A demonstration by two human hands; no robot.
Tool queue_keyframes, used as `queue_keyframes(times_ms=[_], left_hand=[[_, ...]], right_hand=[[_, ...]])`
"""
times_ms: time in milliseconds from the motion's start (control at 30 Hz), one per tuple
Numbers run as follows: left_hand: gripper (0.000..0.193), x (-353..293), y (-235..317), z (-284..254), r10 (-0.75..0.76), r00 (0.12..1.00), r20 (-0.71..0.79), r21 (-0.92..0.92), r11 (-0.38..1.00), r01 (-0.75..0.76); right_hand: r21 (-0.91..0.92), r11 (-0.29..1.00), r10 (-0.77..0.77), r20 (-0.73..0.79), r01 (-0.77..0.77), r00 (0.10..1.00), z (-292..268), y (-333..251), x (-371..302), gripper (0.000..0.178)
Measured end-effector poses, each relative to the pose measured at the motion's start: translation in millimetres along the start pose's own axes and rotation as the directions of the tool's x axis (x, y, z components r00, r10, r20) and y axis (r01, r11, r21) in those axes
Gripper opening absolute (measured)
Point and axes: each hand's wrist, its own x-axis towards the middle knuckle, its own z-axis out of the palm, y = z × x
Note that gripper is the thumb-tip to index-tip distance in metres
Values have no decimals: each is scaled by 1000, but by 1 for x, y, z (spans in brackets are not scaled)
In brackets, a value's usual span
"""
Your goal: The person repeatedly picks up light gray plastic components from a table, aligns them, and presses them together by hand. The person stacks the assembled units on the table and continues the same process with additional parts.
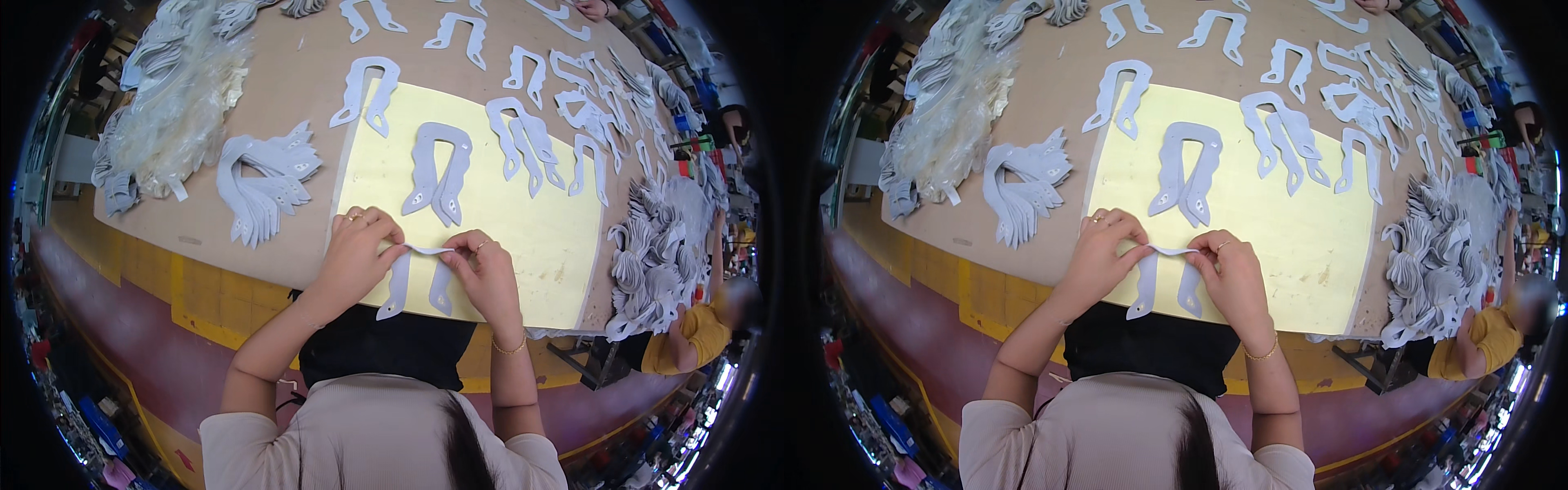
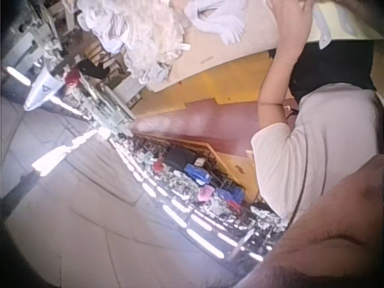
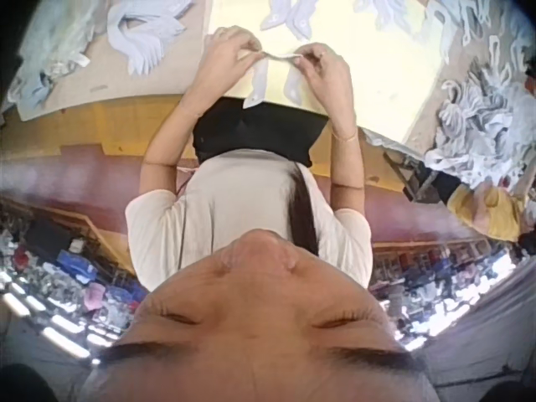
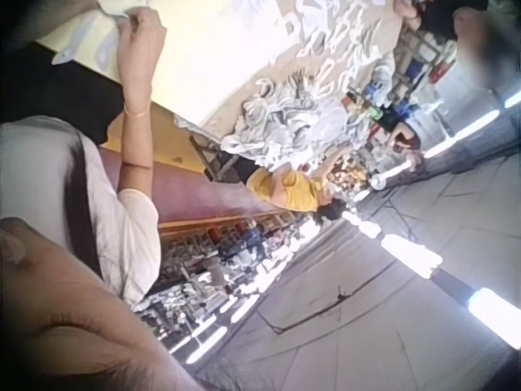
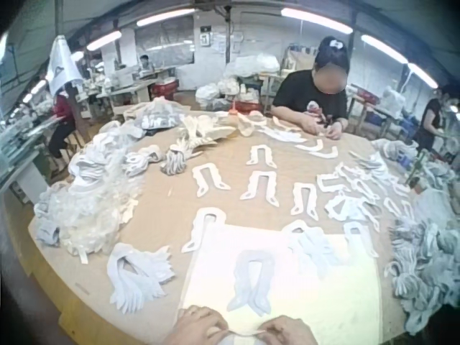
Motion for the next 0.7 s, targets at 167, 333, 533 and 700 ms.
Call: queue_keyframes(times_ms=[167,333,533,700], left_hand=[[14,11,3,-17,-110,986,126,-331,932,146],[18,57,-2,-23,-100,988,120,-537,830,149],[22,130,-12,-22,51,999,3,-545,838,-41],[29,154,-14,-21,-6,999,-32,-405,914,-7]], right_hand=[[43,995,90,56,-92,994,-6,0,5,15],[187,976,103,34,-108,994,-20,9,42,17],[186,982,44,-71,-30,996,-35,25,108,21],[16,1000,18,-106,-16,994,-34,22,128,23]])
